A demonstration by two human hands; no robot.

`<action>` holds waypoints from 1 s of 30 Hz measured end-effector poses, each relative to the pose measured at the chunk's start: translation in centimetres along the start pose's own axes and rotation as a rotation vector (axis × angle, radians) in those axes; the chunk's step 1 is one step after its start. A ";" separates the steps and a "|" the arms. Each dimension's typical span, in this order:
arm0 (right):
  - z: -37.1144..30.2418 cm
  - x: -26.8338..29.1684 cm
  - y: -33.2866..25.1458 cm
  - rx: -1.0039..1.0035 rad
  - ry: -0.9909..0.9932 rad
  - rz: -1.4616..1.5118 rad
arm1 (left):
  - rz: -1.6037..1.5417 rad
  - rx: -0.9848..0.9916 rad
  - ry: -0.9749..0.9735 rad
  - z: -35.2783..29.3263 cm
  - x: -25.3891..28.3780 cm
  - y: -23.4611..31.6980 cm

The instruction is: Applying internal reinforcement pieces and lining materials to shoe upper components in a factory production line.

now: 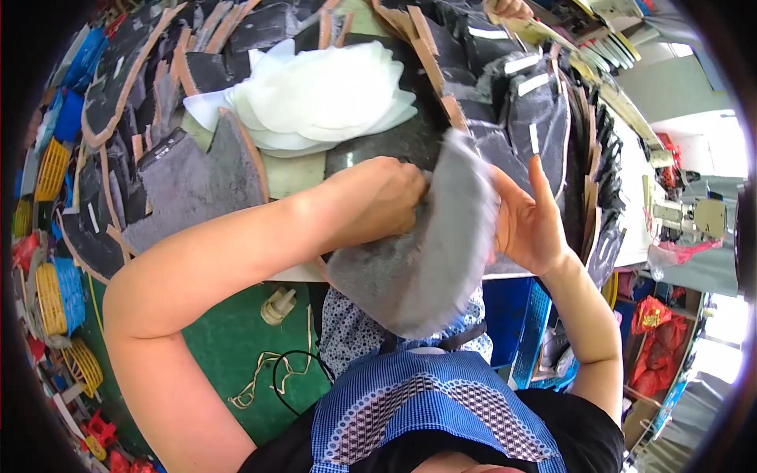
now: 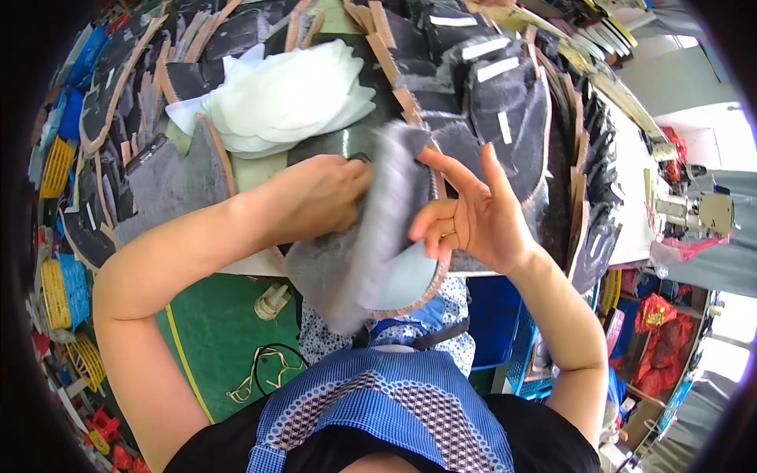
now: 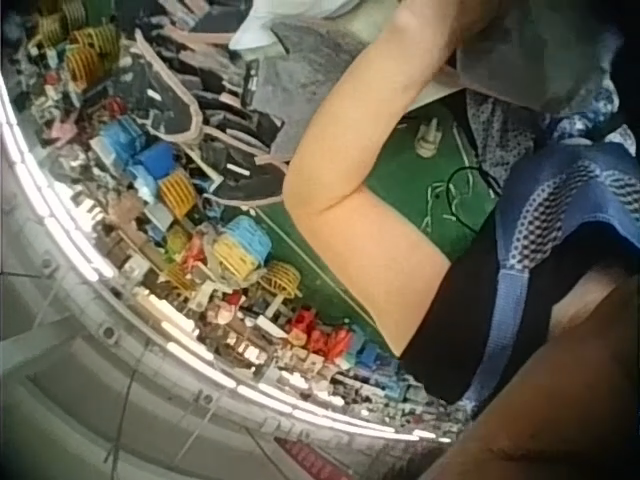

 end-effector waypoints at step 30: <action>-4.4 -1.6 8.9 -0.078 0.552 -0.608 | -0.869 0.015 0.179 -2.3 -2.1 -6.6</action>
Point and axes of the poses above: each hand's wrist, its own z-axis towards the middle knuckle, its own x-axis out of the back of the hand, y = z × x, the point moved 7 cm from there along z, towards the middle knuckle, and after that the axes turned 13 degrees about -y, right-handed, at the moved point
